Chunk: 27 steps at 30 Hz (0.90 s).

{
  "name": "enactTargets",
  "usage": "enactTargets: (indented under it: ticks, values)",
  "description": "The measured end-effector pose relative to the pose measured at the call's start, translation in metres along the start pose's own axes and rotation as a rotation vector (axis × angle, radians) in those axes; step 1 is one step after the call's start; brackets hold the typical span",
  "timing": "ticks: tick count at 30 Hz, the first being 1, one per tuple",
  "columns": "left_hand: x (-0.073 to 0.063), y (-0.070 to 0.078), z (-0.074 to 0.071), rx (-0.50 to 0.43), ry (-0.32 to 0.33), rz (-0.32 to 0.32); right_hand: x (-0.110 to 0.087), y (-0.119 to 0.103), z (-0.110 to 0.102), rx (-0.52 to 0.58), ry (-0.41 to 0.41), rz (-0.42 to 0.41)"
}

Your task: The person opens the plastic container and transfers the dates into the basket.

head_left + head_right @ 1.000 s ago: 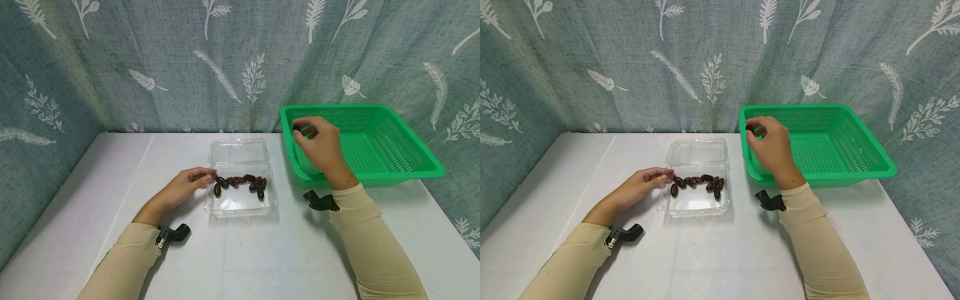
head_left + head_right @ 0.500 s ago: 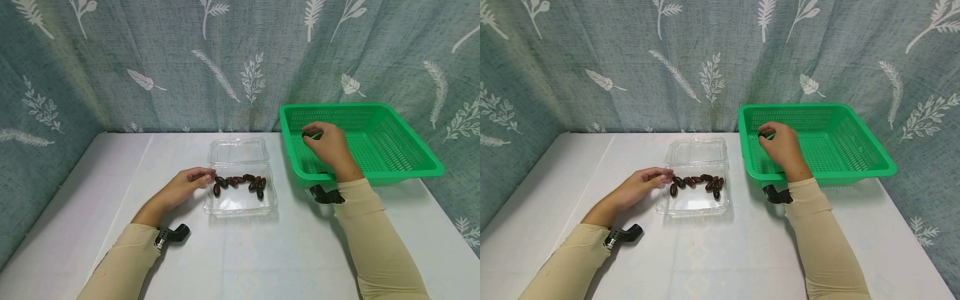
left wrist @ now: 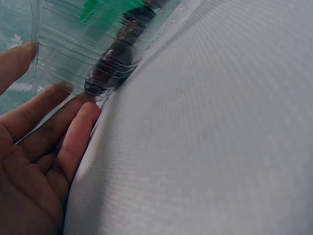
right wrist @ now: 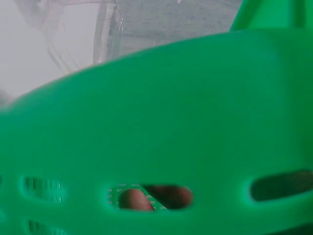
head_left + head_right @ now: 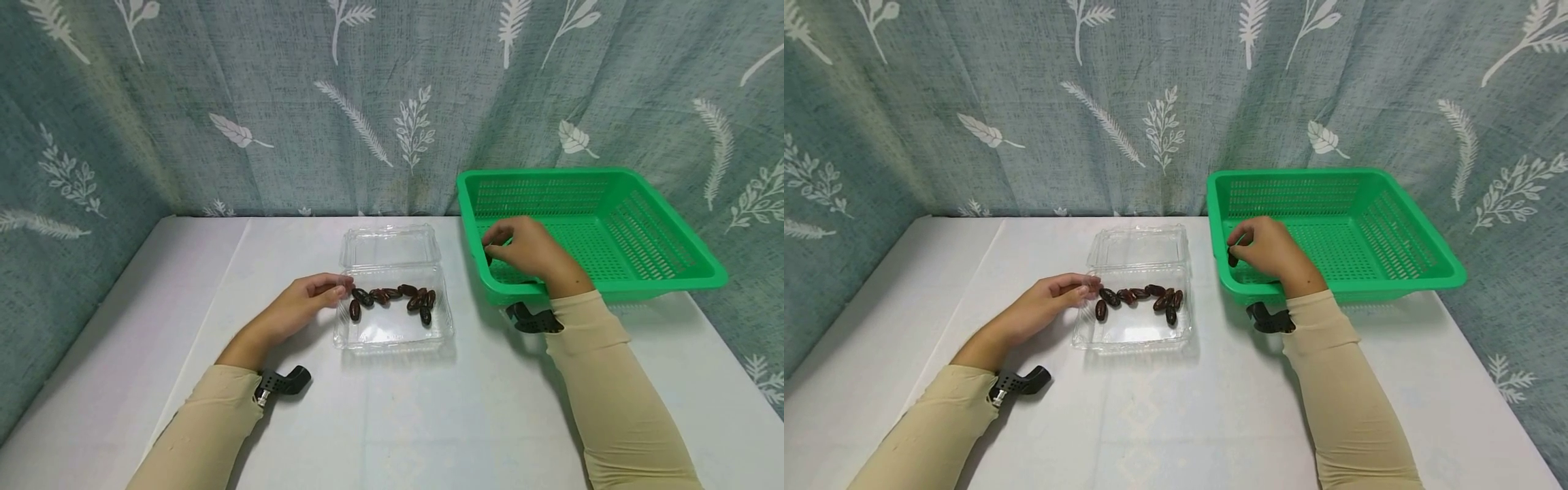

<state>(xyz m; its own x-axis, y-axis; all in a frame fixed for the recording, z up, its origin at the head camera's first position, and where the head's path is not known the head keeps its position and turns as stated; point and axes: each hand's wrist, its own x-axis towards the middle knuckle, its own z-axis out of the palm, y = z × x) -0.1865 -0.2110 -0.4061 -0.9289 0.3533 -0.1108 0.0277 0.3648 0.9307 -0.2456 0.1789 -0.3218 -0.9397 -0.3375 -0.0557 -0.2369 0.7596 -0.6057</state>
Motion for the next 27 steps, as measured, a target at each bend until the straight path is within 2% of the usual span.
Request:
enactTargets:
  ticks: [11,27]
  values:
    - [-0.0003,-0.0015,-0.0004,0.003,0.005,-0.012,0.0028,0.0001,0.003,-0.046,-0.044,0.0]
    - [-0.0004,-0.0006,0.0003,0.007,0.006,-0.013,0.0029,0.0002,0.0034,-0.078,-0.06,0.019]
